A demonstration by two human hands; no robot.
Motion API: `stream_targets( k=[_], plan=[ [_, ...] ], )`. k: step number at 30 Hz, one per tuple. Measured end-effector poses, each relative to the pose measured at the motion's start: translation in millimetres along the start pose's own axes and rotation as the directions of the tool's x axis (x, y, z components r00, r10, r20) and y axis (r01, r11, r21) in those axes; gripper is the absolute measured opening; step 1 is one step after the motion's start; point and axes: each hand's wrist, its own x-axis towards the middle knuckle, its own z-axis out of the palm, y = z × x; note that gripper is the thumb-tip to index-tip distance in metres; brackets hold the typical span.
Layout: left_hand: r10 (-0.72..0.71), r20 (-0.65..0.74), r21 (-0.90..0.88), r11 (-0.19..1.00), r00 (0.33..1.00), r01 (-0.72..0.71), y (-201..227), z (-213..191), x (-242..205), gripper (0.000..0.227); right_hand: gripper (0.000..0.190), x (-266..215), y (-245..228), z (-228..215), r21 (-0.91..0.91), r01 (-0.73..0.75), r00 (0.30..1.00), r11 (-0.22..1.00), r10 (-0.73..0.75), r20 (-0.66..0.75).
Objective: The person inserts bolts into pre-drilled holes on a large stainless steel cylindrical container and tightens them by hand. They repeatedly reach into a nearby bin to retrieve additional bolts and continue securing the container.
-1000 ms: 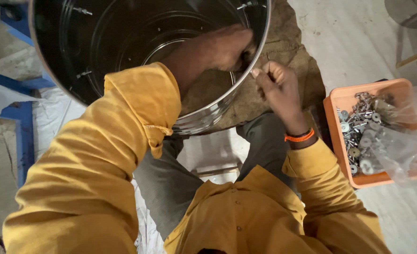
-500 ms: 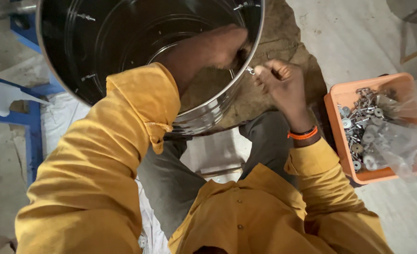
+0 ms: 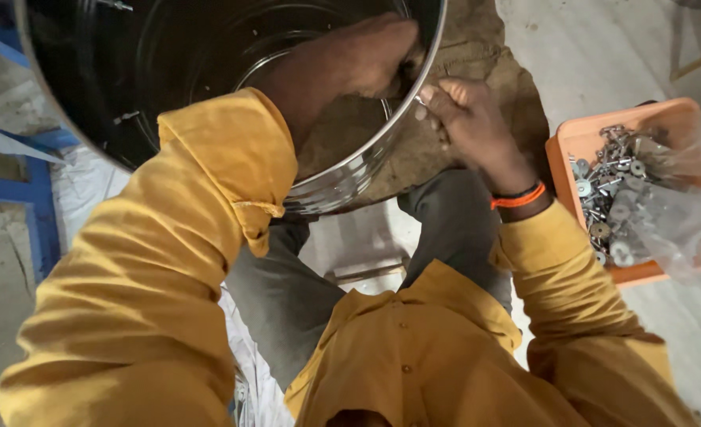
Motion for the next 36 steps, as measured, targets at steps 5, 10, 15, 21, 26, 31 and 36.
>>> stream_targets(
  k=[5, 10, 15, 21, 26, 31, 36],
  plan=[
    [-0.074, 0.019, 0.047, 0.996, 0.997, 0.073, -3.4, 3.9, 4.0, 0.025, 0.030, 7.7, 6.1, -11.6, 0.373, -0.332, 0.942, 0.866, 0.288, 0.170],
    [0.041, -0.047, 0.030, 0.999, 0.998, -0.040, -12.3, 3.4, 6.2, 0.035, 0.030, 13.3, 10.5, -13.4, 0.375, -0.318, 0.947, 0.871, 0.274, 0.168],
    [-0.005, -0.022, 0.157, 0.988, 1.000, 0.008, 12.2, -27.8, -2.6, 0.020, 0.038, -8.8, 36.5, -3.3, 0.317, -0.149, 0.988, 0.937, 0.150, 0.021],
    [0.076, -0.290, 0.229, 0.973, 0.954, -0.008, 55.3, -101.2, -124.6, 0.033, 0.029, -96.1, 109.4, -16.2, 0.191, -0.121, 0.985, 0.974, 0.142, -0.098],
    [-0.152, -0.277, 0.164, 0.965, 0.949, 0.203, 92.7, -118.8, -228.6, 0.040, 0.030, -157.4, 161.9, -44.1, -0.041, -0.247, 0.934, 0.968, 0.227, -0.275],
    [-0.171, -0.319, 0.251, 0.933, 0.932, 0.257, 99.6, -87.5, -279.2, 0.036, 0.053, -164.1, 200.2, -41.0, -0.669, -0.183, 0.929, 0.720, -0.095, -0.356],
    [-0.089, -0.453, 0.449, 0.837, 0.887, 0.313, 80.7, -44.9, -298.6, 0.034, 0.088, -137.4, 208.7, -26.5, -0.595, -0.399, 0.917, 0.698, 0.292, -0.271]
  ],
)
